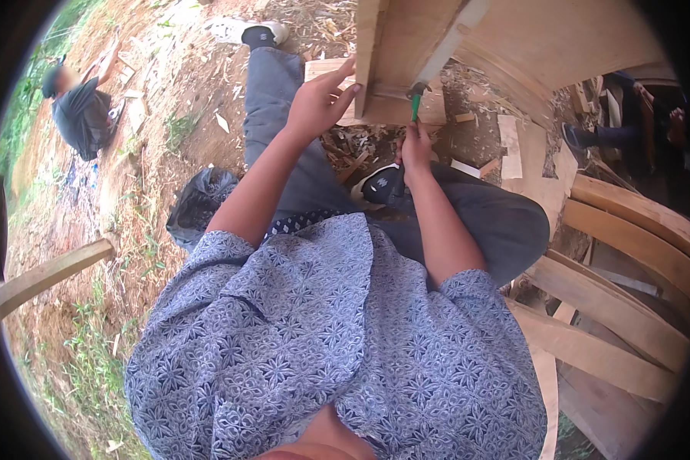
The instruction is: The person hammers nails into a wooden frame using a hammer, repeatedly picking nails from a black bag and driving them into the wood. They also handle a separate wooden box, placing it on the ground and adjusting its position.
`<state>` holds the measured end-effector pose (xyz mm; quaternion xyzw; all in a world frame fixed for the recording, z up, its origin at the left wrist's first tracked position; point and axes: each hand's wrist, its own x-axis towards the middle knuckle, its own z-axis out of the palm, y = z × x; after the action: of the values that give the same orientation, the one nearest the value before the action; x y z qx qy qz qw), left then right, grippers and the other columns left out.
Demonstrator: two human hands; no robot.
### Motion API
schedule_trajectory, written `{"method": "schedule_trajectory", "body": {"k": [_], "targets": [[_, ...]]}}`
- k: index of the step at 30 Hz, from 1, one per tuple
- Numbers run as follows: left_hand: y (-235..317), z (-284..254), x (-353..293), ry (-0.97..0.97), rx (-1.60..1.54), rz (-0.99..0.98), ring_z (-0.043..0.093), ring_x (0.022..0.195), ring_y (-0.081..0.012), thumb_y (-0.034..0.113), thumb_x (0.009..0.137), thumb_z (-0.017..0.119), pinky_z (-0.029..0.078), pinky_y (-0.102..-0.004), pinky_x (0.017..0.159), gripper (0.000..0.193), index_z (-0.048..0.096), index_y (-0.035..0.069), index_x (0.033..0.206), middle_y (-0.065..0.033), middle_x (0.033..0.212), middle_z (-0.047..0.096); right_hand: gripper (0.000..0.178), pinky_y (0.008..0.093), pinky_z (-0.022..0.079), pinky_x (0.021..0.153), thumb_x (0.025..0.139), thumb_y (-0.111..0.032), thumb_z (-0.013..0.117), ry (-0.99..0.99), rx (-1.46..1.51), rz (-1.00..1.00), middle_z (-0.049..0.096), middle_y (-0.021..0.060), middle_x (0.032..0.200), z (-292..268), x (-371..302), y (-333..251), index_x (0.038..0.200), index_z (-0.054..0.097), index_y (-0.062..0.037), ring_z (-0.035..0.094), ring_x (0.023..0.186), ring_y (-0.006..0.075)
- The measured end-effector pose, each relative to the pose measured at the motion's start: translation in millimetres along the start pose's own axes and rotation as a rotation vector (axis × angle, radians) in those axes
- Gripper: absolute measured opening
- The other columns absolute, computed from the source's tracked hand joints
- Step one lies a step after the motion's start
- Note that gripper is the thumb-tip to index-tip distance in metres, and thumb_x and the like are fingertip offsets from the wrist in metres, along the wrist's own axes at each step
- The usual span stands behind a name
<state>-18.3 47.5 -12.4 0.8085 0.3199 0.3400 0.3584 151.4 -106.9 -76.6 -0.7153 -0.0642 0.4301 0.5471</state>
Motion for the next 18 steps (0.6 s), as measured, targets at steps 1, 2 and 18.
{"method": "schedule_trajectory", "body": {"k": [1,2,18], "targets": [[-2,-5,-3,-0.001,0.010,-0.020,0.074,0.078,-0.0238,0.029,0.097,0.068,0.058,-0.0341,0.069,0.043,0.064,0.015,0.137,-0.0152,0.104,0.075,0.024,0.0266,0.035,0.042,0.107,-0.037,0.050,0.002,-0.057,0.000,0.048,-0.0022,0.066,-2,5,9,0.113,0.055,-0.0151,0.042,0.047,0.0079],[-6,-10,-5,0.001,0.020,-0.041,0.074,0.077,-0.0231,0.028,0.098,0.067,0.058,-0.0333,0.069,0.038,0.067,0.014,0.133,-0.0145,0.102,0.076,0.025,0.0270,0.035,0.042,0.107,-0.039,0.049,0.002,-0.116,-0.002,0.048,-0.0023,0.066,-5,12,15,0.112,0.055,-0.0152,0.042,0.047,0.0080],[-181,-179,-297,0.660,0.244,-0.965,0.070,0.074,-0.0172,0.012,0.090,0.060,0.056,-0.0318,0.073,0.023,0.074,0.002,0.105,-0.0088,0.085,0.075,0.040,0.0245,0.037,0.041,0.109,-0.039,0.044,-0.038,-0.147,0.073,0.046,-0.0013,0.068,-7,12,12,0.146,0.045,-0.0255,0.042,0.048,0.0081]]}}
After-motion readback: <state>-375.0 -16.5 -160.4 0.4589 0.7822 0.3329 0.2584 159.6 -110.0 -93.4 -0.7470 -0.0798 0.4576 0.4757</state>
